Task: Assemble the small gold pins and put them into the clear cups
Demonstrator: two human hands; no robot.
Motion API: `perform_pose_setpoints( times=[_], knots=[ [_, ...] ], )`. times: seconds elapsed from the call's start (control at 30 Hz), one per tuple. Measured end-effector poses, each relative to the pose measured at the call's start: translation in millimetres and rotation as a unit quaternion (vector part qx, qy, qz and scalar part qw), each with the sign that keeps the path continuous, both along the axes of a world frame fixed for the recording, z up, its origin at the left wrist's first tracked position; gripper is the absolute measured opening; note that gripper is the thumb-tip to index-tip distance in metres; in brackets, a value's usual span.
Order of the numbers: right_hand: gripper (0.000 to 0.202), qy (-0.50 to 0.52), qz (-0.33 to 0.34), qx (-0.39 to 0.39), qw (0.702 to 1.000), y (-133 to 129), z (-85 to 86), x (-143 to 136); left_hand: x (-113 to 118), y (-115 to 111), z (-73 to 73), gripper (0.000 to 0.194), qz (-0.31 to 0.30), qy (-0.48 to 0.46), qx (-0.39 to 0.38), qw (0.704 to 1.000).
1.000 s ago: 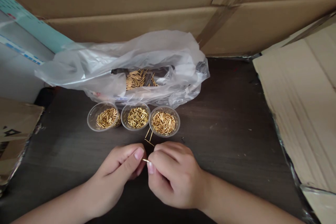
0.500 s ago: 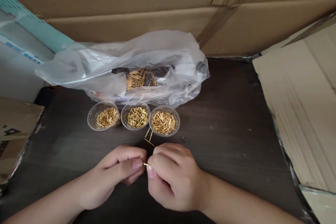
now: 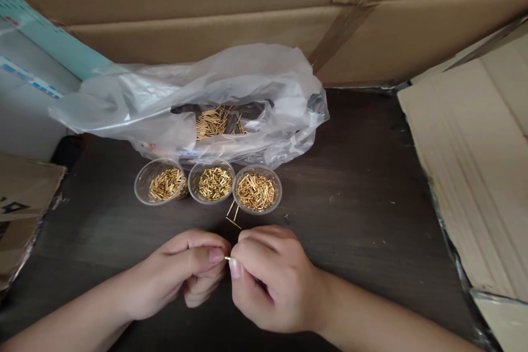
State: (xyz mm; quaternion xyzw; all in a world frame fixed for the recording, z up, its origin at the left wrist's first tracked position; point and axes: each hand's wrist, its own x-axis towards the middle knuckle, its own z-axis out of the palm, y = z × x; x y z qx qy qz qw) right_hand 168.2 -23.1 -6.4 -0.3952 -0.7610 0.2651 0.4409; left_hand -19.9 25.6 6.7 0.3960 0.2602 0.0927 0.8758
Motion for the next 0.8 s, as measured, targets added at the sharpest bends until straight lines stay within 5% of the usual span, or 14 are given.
perform_pose_setpoints(
  times=[0.6,0.8],
  knots=[
    [0.023,-0.076,-0.041,0.035,0.996,-3.1,-2.8,-2.0,5.9,-6.9,-3.9,0.042,0.060,0.004,-0.028,0.998],
    [0.023,-0.061,-0.039,0.028,0.997,-2.7,-2.0,-4.5,6.6,-8.3,-2.7,0.046,0.060,0.011,0.020,0.998]
  ],
)
